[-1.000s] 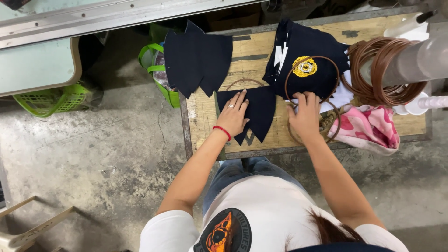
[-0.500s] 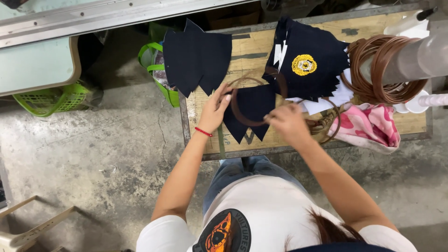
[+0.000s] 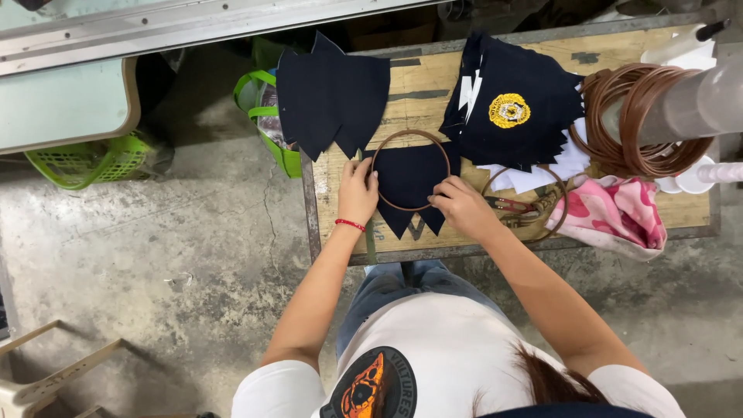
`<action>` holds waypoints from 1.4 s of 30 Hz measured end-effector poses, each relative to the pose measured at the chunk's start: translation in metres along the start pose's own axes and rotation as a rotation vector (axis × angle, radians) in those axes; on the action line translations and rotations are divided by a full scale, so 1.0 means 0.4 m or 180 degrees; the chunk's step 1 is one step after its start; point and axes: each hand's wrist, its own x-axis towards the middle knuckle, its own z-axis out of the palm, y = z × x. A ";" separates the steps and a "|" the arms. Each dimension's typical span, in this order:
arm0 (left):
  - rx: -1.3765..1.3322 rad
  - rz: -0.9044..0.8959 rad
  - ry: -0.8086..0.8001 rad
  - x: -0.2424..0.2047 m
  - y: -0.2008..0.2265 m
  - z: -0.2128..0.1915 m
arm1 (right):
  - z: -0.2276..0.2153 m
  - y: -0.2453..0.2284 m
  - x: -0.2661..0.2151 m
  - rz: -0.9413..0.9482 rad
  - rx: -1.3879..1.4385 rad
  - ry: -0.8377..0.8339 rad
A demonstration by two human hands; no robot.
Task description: Preparing fabric pieces for embroidery by securing them into hoops and moving them between a workstation and the embroidery machine.
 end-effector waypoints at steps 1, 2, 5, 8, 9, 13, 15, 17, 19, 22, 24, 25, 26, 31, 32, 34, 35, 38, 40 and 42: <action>0.0001 -0.0009 0.0005 -0.003 0.001 -0.002 | -0.006 -0.003 0.003 -0.0007 0.0006 -0.0004; 0.0088 0.0068 -0.0001 -0.006 0.002 -0.004 | -0.012 -0.007 0.006 0.0047 0.0083 0.0025; 0.0087 0.0266 0.0091 -0.015 0.017 -0.020 | -0.055 -0.027 0.027 0.0221 0.0373 0.0128; -0.0143 0.0602 0.0220 -0.018 0.037 -0.044 | -0.078 -0.030 0.039 0.0585 0.0777 0.0408; -0.0284 0.0820 0.0260 -0.019 0.043 -0.053 | -0.080 -0.028 0.040 0.0823 0.0964 0.0619; -0.0284 0.0948 0.0089 -0.023 0.010 -0.037 | -0.075 -0.033 0.039 0.1160 0.1225 0.0672; -0.0366 0.0962 0.0020 -0.026 0.008 -0.039 | -0.062 -0.026 0.033 0.1204 0.1183 0.0583; -0.0409 0.0966 -0.0051 -0.028 0.014 -0.046 | -0.062 -0.025 0.030 0.1190 0.1145 0.0606; -0.0449 0.0967 -0.0112 -0.028 0.006 -0.050 | -0.059 -0.023 0.031 0.1165 0.1110 0.0629; -0.0416 0.0909 -0.0370 -0.024 -0.019 -0.047 | -0.056 -0.017 0.033 0.0911 0.0983 0.0803; -0.0456 0.0936 -0.0573 -0.022 -0.030 -0.047 | -0.055 -0.014 0.034 0.0748 0.0851 0.0807; -0.0455 0.0936 -0.0574 -0.019 -0.035 -0.047 | -0.057 -0.012 0.037 0.0749 0.0852 0.0807; -0.0483 0.0941 -0.0660 -0.017 -0.040 -0.047 | -0.059 -0.011 0.039 0.0686 0.0779 0.0816; -0.0433 0.1103 -0.0725 0.000 -0.050 -0.039 | -0.061 -0.004 0.047 0.0550 0.0576 0.0848; -0.0299 0.1141 -0.0744 0.003 -0.054 -0.034 | -0.060 -0.002 0.045 0.0578 0.0559 0.0819; -0.0164 0.1175 -0.0762 0.007 -0.058 -0.029 | -0.058 0.000 0.043 0.0605 0.0545 0.0787; -0.0087 0.1215 -0.0771 0.008 -0.058 -0.029 | -0.058 0.001 0.044 0.0609 0.0546 0.0769; 0.0016 0.1278 -0.0796 0.012 -0.058 -0.032 | -0.056 0.007 0.040 0.0579 0.0512 0.0722; 0.0039 0.1308 -0.0808 0.015 -0.061 -0.029 | -0.053 0.014 0.037 0.0543 0.0471 0.0697; 0.0169 0.1339 -0.0834 0.015 -0.068 -0.023 | -0.048 0.023 0.036 0.0530 0.0458 0.0687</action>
